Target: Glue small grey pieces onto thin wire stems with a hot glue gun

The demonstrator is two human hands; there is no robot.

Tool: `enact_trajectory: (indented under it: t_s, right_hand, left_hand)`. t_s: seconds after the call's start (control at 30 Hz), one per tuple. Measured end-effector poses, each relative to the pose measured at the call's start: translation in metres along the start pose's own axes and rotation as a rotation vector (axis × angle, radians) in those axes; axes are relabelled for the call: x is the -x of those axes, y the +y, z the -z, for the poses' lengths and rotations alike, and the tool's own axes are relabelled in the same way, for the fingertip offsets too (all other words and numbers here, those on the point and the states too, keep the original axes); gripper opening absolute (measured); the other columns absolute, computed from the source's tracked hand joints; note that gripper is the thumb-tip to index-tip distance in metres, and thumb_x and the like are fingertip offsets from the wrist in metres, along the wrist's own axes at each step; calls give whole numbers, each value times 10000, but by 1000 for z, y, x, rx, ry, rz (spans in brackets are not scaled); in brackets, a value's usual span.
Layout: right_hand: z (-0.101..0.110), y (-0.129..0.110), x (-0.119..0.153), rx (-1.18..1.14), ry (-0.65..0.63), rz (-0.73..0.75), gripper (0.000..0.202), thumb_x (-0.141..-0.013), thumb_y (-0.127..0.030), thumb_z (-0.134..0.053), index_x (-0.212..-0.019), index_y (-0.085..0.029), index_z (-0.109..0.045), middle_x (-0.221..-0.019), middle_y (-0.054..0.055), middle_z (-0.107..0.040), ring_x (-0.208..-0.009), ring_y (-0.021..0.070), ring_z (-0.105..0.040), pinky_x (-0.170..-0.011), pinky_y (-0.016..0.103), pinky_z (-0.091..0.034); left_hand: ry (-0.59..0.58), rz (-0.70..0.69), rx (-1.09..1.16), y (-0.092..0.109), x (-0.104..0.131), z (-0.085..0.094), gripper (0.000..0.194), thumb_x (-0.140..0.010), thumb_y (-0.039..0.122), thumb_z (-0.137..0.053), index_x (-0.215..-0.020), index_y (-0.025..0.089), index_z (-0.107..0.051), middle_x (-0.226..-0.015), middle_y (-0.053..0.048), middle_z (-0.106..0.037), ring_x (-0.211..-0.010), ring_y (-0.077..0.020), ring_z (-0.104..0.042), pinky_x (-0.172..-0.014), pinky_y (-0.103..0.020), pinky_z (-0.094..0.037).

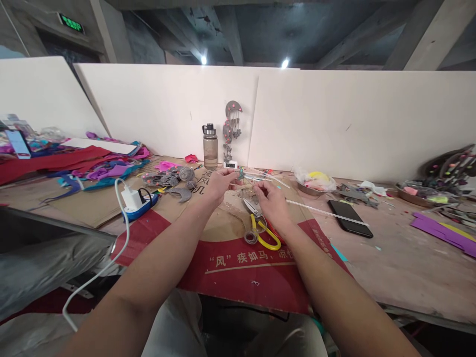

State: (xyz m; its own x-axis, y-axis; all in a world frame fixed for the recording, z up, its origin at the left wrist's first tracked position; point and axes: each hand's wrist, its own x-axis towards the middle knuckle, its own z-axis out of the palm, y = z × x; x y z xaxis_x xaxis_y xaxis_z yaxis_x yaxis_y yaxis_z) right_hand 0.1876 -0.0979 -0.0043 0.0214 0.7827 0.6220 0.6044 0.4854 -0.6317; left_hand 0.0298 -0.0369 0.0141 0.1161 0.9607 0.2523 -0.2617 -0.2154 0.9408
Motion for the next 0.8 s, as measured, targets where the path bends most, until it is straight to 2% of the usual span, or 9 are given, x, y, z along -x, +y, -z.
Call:
enact_trajectory:
  t_s: [0.1,0.23,0.3,0.53,0.67,0.8]
  right_hand:
    - [0,-2,2,-32,-59,58,173,-869,-288,-479,-819,-187,-611,-760,12,-606,-706,147,-513,-697,277,-383]
    - [-1,-8,4,-66,-185,173,184,-872,-272,-489,-861,-193,-654,-821,19,-648,-765,154,-554,-717,277,-400]
    - [-1,-7,4,-74,-212,183,190,-870,-271,-495,-871,-191,-668,-835,22,-664,-777,154,-565,-723,277,-406]
    - [-1,2,1,-40,-191,106,199,-863,-289,-511,-829,-186,-678,-763,0,-659,-702,135,-539,-673,262,-385]
    - [-1,5,1,-16,-236,83,214,-867,-306,-498,-791,-187,-658,-720,-10,-626,-688,133,-528,-657,258,-378]
    - [0,10,0,122,-229,-45,215,-857,-290,-490,-725,-188,-626,-695,-3,-616,-683,148,-533,-678,281,-390]
  left_hand:
    - [14,45,89,3,-1,2,228,-618,261,-767,-721,128,-613,-694,-14,-646,-572,-104,-632,-466,-181,-407]
    - [18,45,165,1,-4,7,218,-629,253,-757,-729,130,-608,-683,-10,-650,-574,-99,-629,-489,-186,-422]
    - [17,37,191,-1,-7,10,228,-626,261,-759,-740,131,-609,-691,-13,-655,-584,-101,-632,-503,-191,-429]
    - [41,14,246,-1,-10,14,242,-621,263,-757,-771,130,-622,-718,-27,-665,-616,-110,-641,-518,-196,-429]
    - [59,1,261,0,-9,14,219,-628,252,-743,-765,129,-624,-717,-24,-659,-613,-103,-636,-509,-190,-418]
    - [71,4,252,3,-7,11,208,-625,245,-735,-760,133,-621,-726,-18,-658,-602,-102,-636,-498,-189,-412]
